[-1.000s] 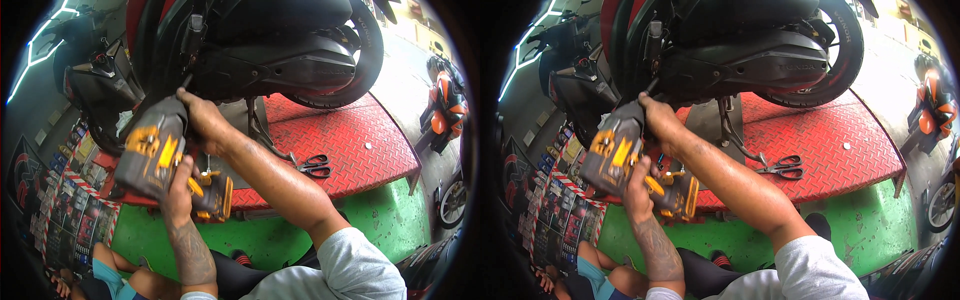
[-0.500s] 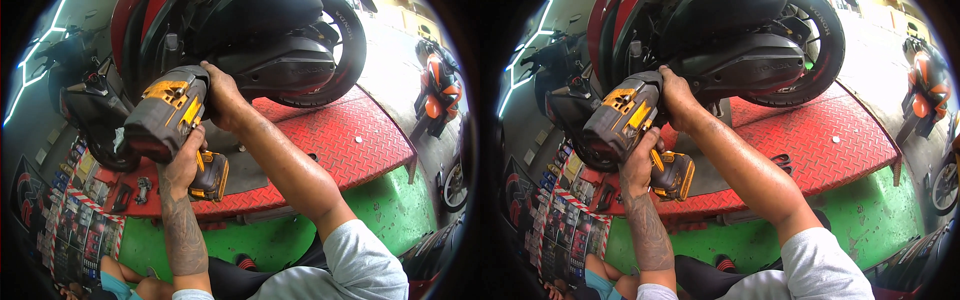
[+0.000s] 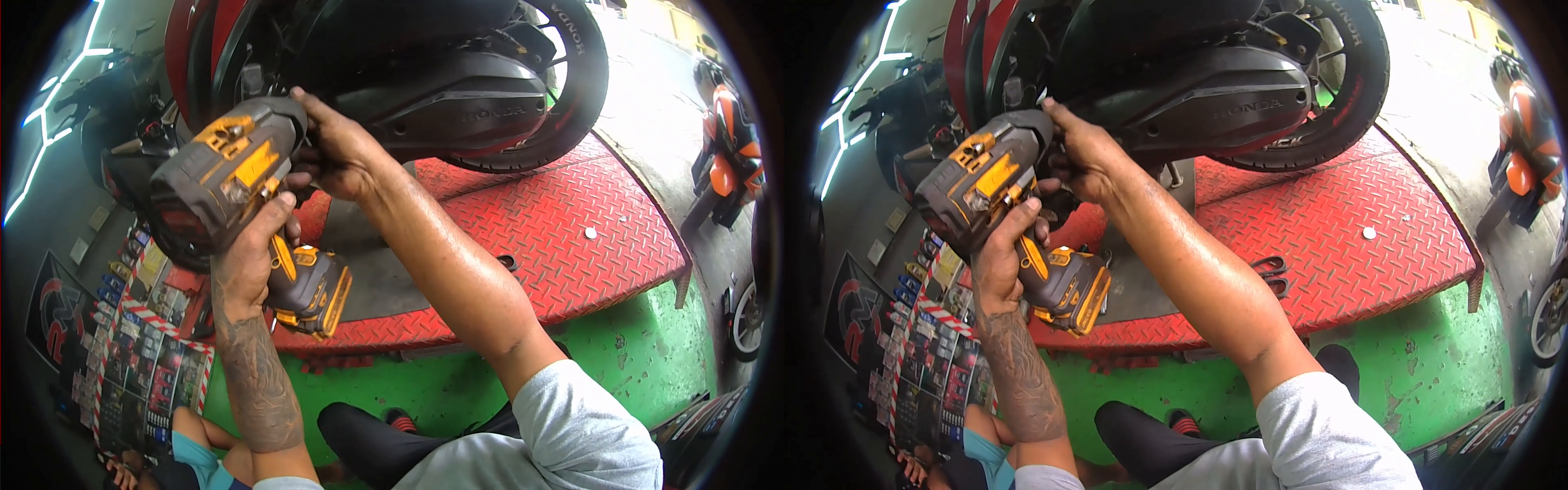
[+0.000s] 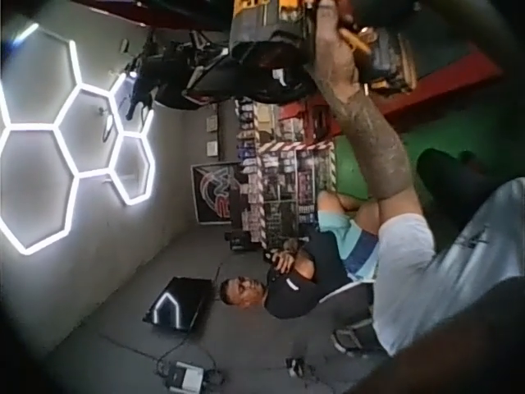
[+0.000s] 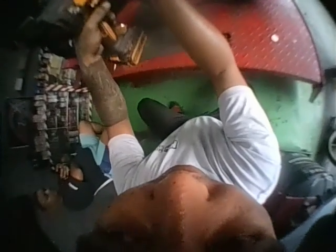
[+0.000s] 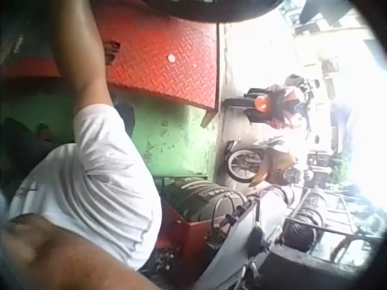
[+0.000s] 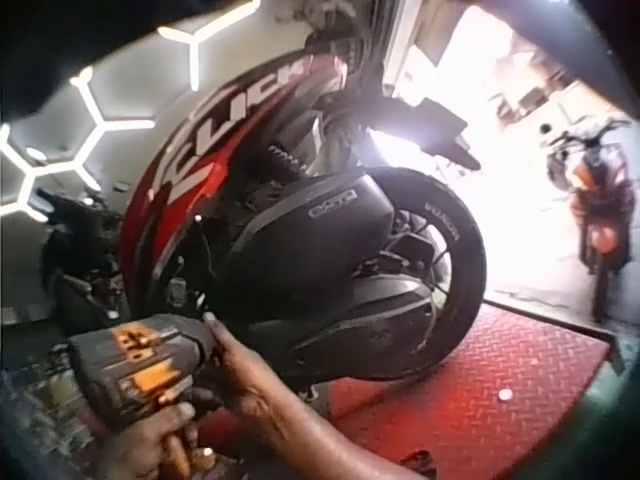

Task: Repairing and maintaining motorcycle components in a service bay.

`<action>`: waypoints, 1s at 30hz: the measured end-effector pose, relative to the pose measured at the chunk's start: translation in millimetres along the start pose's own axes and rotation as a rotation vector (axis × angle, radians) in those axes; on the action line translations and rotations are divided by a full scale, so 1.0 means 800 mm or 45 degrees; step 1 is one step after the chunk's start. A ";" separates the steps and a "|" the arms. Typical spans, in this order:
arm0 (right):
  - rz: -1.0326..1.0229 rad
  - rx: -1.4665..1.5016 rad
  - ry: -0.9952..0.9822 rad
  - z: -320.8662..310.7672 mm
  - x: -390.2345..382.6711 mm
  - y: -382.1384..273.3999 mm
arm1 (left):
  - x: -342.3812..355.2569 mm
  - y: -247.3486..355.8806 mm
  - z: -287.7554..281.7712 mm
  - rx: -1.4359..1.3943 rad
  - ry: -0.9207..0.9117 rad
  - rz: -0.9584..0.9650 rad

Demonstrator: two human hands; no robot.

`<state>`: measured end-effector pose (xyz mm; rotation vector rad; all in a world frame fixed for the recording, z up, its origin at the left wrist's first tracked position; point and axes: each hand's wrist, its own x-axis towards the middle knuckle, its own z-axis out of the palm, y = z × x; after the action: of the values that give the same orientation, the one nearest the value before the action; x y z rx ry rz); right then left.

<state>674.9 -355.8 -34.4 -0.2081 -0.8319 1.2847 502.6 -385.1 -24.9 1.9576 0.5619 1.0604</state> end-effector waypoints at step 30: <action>-0.290 0.252 0.292 0.048 -0.075 0.011 | -0.058 -0.022 0.018 0.280 -0.011 0.224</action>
<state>640.7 -418.9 -37.9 -0.0967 -0.5133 1.0967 489.6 -413.8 -66.3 2.2363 0.5273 1.1368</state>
